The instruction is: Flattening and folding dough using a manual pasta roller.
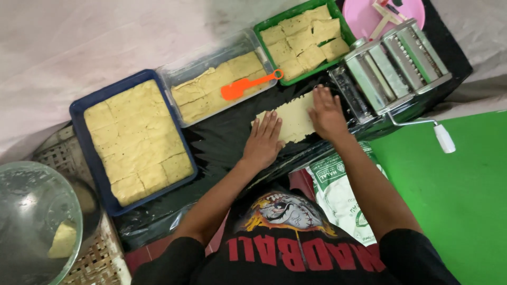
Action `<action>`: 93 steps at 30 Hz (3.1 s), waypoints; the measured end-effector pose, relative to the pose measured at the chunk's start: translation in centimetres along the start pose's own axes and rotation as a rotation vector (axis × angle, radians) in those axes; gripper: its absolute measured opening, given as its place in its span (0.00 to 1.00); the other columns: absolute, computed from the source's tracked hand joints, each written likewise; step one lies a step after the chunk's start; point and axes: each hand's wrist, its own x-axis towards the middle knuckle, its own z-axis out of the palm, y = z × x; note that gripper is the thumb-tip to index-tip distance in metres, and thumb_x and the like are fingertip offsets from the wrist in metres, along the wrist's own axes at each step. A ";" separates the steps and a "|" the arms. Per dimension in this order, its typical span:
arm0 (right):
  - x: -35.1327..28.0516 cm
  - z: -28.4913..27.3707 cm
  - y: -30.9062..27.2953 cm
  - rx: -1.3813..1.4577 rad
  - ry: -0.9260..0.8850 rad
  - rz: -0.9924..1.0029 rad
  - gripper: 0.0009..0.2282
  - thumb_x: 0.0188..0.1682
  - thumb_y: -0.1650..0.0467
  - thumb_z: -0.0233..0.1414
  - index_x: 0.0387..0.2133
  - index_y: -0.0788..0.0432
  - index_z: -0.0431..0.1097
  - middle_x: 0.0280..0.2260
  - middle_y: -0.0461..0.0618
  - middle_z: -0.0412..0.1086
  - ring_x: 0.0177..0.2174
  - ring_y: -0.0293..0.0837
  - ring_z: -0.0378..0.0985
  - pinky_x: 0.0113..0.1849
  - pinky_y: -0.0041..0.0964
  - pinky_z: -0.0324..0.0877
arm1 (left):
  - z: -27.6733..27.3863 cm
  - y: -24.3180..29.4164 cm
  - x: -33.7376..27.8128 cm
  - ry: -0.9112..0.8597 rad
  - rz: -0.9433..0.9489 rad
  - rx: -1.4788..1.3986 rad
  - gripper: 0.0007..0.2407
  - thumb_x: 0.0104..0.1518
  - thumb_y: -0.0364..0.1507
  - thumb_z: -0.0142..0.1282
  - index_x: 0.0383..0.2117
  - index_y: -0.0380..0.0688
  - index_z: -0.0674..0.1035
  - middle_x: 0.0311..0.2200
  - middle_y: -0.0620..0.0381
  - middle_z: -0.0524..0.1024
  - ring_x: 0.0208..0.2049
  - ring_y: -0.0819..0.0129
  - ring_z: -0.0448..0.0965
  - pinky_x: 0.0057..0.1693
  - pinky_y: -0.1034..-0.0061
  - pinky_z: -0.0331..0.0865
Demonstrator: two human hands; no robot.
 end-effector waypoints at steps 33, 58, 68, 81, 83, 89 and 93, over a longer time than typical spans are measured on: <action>-4.2 1.6 4.9 0.168 0.217 0.227 0.14 0.46 0.66 0.60 0.40 0.64 0.75 0.42 0.66 0.68 0.45 0.66 0.69 0.49 0.58 0.65 | 4.9 5.9 9.1 -0.090 0.047 0.035 0.25 0.62 0.40 0.49 0.64 0.42 0.66 0.68 0.42 0.57 0.71 0.50 0.53 0.70 0.49 0.46; -6.4 -1.2 9.3 -0.110 0.040 0.258 0.04 0.52 0.70 0.51 0.32 0.58 0.73 0.39 0.60 0.73 0.33 0.63 0.77 0.34 0.59 0.72 | 10.9 2.6 18.9 -0.180 0.214 0.088 0.16 0.60 0.28 0.45 0.54 0.48 0.78 0.60 0.52 0.71 0.67 0.54 0.63 0.69 0.56 0.59; -4.0 0.5 3.5 -0.081 0.281 -0.191 0.03 0.50 0.69 0.56 0.31 0.56 0.72 0.30 0.50 0.67 0.34 0.53 0.73 0.34 0.52 0.65 | 9.7 1.3 19.1 -0.193 0.222 0.096 0.18 0.59 0.25 0.46 0.56 0.49 0.77 0.63 0.52 0.68 0.68 0.54 0.61 0.69 0.60 0.57; -5.0 1.3 5.4 0.194 0.300 0.127 0.18 0.45 0.68 0.63 0.46 0.68 0.74 0.41 0.68 0.70 0.44 0.67 0.70 0.46 0.55 0.67 | 9.5 2.0 20.4 -0.082 0.375 0.093 0.10 0.58 0.28 0.49 0.40 0.45 0.83 0.47 0.49 0.76 0.58 0.54 0.72 0.64 0.61 0.65; -4.6 1.7 5.1 0.220 0.217 0.226 0.17 0.44 0.68 0.63 0.43 0.67 0.74 0.39 0.67 0.71 0.43 0.65 0.71 0.46 0.54 0.68 | 9.6 2.0 20.8 -0.060 0.395 0.082 0.09 0.57 0.29 0.50 0.36 0.44 0.82 0.45 0.49 0.76 0.55 0.53 0.73 0.61 0.61 0.66; -3.7 2.7 5.5 0.417 0.160 0.442 0.14 0.41 0.69 0.62 0.37 0.66 0.73 0.33 0.61 0.74 0.34 0.55 0.79 0.39 0.47 0.74 | 7.9 1.1 21.3 -0.040 0.484 0.066 0.06 0.56 0.28 0.50 0.31 0.44 0.80 0.40 0.51 0.77 0.48 0.55 0.76 0.53 0.61 0.70; -3.8 1.7 3.8 0.427 0.205 0.427 0.11 0.42 0.72 0.60 0.37 0.64 0.74 0.29 0.53 0.74 0.30 0.52 0.80 0.34 0.46 0.74 | 5.4 -0.4 20.0 -0.039 0.569 0.064 0.04 0.57 0.28 0.49 0.31 0.46 0.77 0.36 0.53 0.77 0.46 0.57 0.77 0.51 0.64 0.70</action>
